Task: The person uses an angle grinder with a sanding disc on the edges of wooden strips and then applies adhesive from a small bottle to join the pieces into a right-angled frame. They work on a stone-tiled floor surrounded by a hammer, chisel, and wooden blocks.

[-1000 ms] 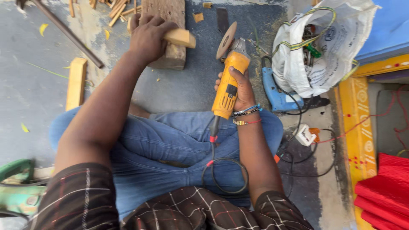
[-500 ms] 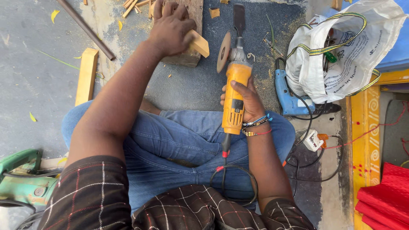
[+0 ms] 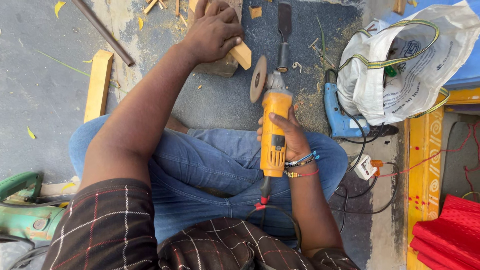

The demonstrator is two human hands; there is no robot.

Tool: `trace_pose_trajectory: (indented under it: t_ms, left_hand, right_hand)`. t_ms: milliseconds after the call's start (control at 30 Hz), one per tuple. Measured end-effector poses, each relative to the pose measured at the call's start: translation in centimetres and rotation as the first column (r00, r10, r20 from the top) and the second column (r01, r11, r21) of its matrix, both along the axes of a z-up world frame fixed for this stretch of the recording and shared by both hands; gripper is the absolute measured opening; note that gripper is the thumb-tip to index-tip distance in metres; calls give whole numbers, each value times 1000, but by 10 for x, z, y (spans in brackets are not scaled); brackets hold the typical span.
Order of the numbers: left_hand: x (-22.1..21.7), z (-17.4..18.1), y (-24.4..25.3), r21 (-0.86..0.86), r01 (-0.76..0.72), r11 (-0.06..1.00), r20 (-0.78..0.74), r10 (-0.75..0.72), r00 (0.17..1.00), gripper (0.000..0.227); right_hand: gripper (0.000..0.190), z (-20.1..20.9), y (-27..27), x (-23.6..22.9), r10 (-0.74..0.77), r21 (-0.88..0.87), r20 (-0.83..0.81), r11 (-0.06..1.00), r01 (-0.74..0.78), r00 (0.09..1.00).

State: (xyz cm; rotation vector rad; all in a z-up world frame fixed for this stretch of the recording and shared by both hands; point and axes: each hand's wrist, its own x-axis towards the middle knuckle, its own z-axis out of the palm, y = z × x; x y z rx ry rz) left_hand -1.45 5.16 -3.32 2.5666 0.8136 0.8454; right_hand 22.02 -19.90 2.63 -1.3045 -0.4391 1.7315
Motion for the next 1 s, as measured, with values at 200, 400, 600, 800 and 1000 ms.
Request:
trace_pose_trajectory:
  t_ms: [200, 400, 600, 800, 1000]
  left_hand:
    - [-2, -2, -1, -192, 46, 980, -31, -53, 998, 22]
    - [-1, -3, -2, 72, -32, 997, -67, 37, 997, 23]
    - [2, -4, -2, -15, -56, 998, -101, 54, 993, 24]
    - [2, -5, -4, -66, -31, 997, -115, 23, 993, 25]
    - [-3, -8, -6, -84, -26, 996, -122, 16, 992, 24]
  right_hand:
    - [52, -7, 0, -1, 54, -1, 4, 999, -54, 999]
    - [57, -6, 1, -2, 64, -9, -8, 998, -64, 998]
    - [58, -5, 1, -4, 64, -17, -4, 998, -64, 998]
    - [56, -9, 0, -3, 67, -49, -52, 996, -69, 996]
    - [55, -10, 1, -2, 68, -12, -91, 998, -69, 994]
